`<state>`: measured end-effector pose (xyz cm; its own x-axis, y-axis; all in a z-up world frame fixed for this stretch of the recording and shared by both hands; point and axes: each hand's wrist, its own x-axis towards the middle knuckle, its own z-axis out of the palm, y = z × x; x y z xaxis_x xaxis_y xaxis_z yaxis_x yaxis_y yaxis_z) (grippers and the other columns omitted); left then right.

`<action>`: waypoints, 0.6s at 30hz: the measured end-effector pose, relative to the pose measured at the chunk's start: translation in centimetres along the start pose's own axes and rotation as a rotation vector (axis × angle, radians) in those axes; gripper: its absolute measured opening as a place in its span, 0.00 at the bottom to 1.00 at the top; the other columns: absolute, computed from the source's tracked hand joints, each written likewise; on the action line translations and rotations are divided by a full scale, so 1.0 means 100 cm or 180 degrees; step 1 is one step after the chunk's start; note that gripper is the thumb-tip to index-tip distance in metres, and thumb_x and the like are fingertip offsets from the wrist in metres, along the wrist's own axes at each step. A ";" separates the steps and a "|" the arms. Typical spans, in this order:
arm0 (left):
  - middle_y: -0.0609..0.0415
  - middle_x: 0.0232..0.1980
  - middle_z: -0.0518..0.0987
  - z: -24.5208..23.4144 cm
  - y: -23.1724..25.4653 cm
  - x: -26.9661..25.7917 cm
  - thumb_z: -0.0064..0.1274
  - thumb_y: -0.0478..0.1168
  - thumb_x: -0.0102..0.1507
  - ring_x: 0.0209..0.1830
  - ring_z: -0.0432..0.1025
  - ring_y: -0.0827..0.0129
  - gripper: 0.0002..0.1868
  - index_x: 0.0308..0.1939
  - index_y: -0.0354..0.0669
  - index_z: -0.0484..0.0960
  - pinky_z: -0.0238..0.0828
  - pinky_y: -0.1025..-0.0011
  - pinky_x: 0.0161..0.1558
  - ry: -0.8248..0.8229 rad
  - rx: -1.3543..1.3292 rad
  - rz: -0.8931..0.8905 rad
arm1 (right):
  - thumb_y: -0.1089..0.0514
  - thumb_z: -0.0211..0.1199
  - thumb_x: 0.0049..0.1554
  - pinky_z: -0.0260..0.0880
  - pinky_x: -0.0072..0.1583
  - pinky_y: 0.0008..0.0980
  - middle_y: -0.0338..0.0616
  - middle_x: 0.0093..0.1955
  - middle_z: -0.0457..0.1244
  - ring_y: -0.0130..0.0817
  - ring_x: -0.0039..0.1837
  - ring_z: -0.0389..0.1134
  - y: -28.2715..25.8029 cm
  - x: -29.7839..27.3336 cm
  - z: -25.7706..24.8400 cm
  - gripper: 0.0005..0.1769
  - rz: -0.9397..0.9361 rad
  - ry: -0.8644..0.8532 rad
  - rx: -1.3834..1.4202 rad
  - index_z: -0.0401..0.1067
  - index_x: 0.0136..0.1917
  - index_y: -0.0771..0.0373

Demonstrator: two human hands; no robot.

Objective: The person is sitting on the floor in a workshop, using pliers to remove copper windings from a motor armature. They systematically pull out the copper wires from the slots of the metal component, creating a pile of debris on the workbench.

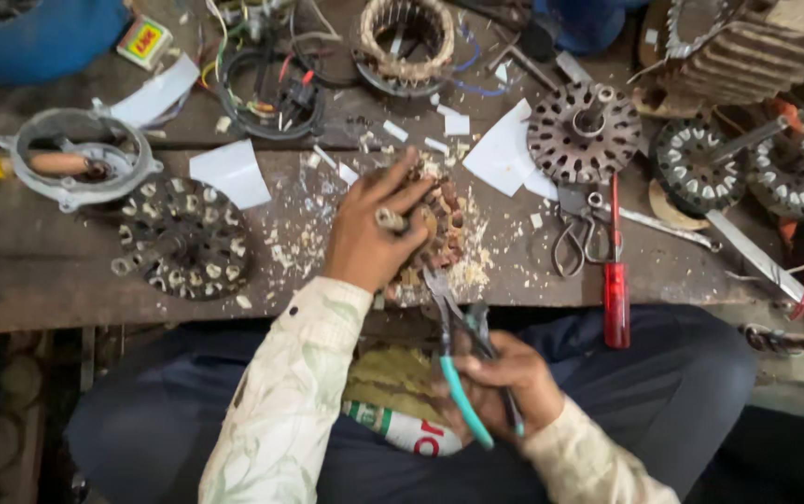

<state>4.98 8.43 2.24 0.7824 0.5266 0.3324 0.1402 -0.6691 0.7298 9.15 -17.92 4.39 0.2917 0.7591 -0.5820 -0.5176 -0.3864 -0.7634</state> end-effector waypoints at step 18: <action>0.40 0.69 0.73 0.010 -0.006 0.006 0.53 0.41 0.61 0.66 0.69 0.43 0.27 0.65 0.44 0.77 0.64 0.54 0.68 0.0412 -0.0199 -0.0299 | 0.61 0.61 0.48 0.64 0.62 0.58 0.51 0.66 0.65 0.52 0.62 0.67 -0.087 0.013 -0.018 0.17 -0.1540 0.2273 -0.6268 0.77 0.52 0.60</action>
<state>5.95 8.66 1.42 0.6824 0.6511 0.3324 0.1677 -0.5820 0.7957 15.47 -14.50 9.71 0.5273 0.8462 0.0775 0.8223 -0.5311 0.2045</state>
